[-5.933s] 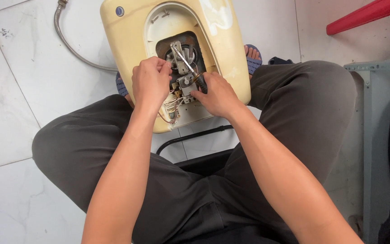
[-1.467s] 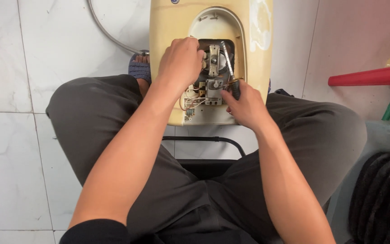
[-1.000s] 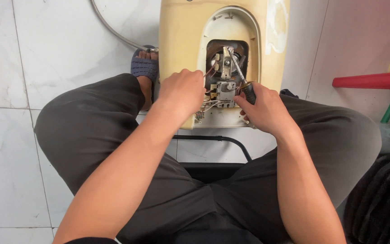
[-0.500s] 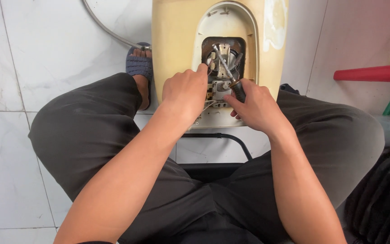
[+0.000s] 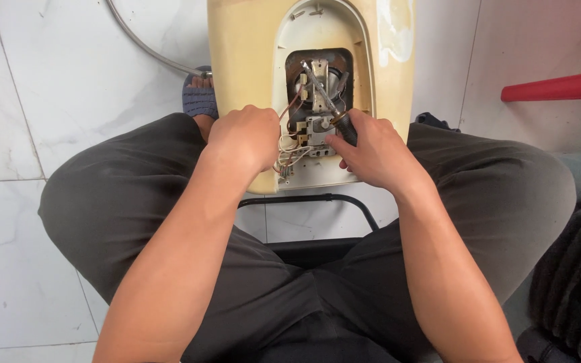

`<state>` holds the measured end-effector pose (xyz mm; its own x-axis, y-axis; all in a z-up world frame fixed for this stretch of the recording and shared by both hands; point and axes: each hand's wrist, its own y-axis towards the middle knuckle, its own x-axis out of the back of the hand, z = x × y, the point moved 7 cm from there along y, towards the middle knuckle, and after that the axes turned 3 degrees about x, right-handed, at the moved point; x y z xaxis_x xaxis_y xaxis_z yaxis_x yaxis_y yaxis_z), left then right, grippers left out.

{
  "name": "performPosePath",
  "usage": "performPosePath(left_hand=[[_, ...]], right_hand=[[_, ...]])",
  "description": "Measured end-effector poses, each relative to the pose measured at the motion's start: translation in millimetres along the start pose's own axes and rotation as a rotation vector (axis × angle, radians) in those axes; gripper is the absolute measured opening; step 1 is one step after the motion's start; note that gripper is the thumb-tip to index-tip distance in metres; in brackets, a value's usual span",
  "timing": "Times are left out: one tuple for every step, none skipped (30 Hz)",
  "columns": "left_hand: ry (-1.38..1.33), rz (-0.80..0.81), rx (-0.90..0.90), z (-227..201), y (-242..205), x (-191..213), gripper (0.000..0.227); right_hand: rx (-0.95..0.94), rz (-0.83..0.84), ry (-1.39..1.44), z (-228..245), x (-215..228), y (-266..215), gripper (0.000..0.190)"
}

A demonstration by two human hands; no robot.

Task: Repairing the internal components of a small water heater using a screwdriver and manual manipulation of wires.

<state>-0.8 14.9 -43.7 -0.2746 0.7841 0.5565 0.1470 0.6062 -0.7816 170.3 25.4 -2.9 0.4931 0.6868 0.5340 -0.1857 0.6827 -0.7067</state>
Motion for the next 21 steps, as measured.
performPosePath(left_hand=[[0.003, 0.000, 0.001, 0, 1, -1, 0.019], [0.008, 0.007, 0.005, 1, 2, -2, 0.020], [0.012, 0.016, 0.009, 2, 2, -4, 0.022], [0.014, 0.016, 0.009, 2, 3, -4, 0.022], [0.015, 0.019, 0.008, 1, 3, -5, 0.022], [0.015, 0.022, 0.006, 1, 4, -5, 0.022], [0.017, 0.021, 0.005, 0, 3, -5, 0.022], [0.012, 0.024, -0.008, -3, 2, -5, 0.021], [0.007, 0.028, -0.022, -5, 0, -6, 0.021], [0.008, 0.029, -0.023, -6, 0, -7, 0.021], [0.014, 0.034, -0.027, -8, 0, -8, 0.021], [0.020, 0.039, -0.031, -9, 1, -10, 0.020], [0.020, 0.040, -0.032, -10, 1, -11, 0.020], [0.033, 0.057, -0.040, -12, 1, -13, 0.020], [0.047, 0.074, -0.046, -14, 1, -15, 0.020], [0.048, 0.075, -0.046, -13, 3, -17, 0.020], [0.076, 0.106, -0.056, -13, 4, -22, 0.018], [0.104, 0.136, -0.066, -13, 5, -27, 0.019], [0.104, 0.137, -0.067, -15, 4, -30, 0.019], [0.120, 0.105, -0.080, -18, 4, -31, 0.017], [0.136, 0.074, -0.091, -20, 4, -31, 0.016]], right_hand=[[0.001, -0.001, 0.003, 0, 0, 0, 0.021], [0.010, -0.003, 0.005, 1, 1, 0, 0.022], [0.020, -0.004, 0.006, 2, 1, 0, 0.023], [0.020, -0.004, 0.008, 2, 1, 0, 0.023], [0.020, -0.001, 0.010, 3, 1, 0, 0.022], [0.020, 0.003, 0.013, 3, 1, 0, 0.022], [0.020, 0.001, 0.014, 4, 1, -1, 0.022], [0.018, 0.007, 0.021, 4, 1, -2, 0.022], [0.016, 0.013, 0.027, 4, 0, -3, 0.022], [0.015, 0.013, 0.028, 4, 0, -2, 0.022], [0.018, 0.020, 0.032, 4, 0, -2, 0.022], [0.021, 0.027, 0.035, 4, -1, -1, 0.022], [0.020, 0.026, 0.035, 3, -1, -1, 0.022], [0.031, 0.031, 0.026, 4, 0, -1, 0.022], [0.043, 0.037, 0.017, 5, -1, -1, 0.022], [0.042, 0.036, 0.019, 4, 0, -1, 0.022], [0.043, 0.041, 0.018, 3, 0, 0, 0.023], [0.044, 0.045, 0.017, 2, 0, 0, 0.023], [0.043, 0.044, 0.017, 1, 0, 0, 0.023], [0.048, 0.046, 0.014, 1, -1, 0, 0.024], [0.054, 0.048, 0.012, 2, -1, 0, 0.024]])
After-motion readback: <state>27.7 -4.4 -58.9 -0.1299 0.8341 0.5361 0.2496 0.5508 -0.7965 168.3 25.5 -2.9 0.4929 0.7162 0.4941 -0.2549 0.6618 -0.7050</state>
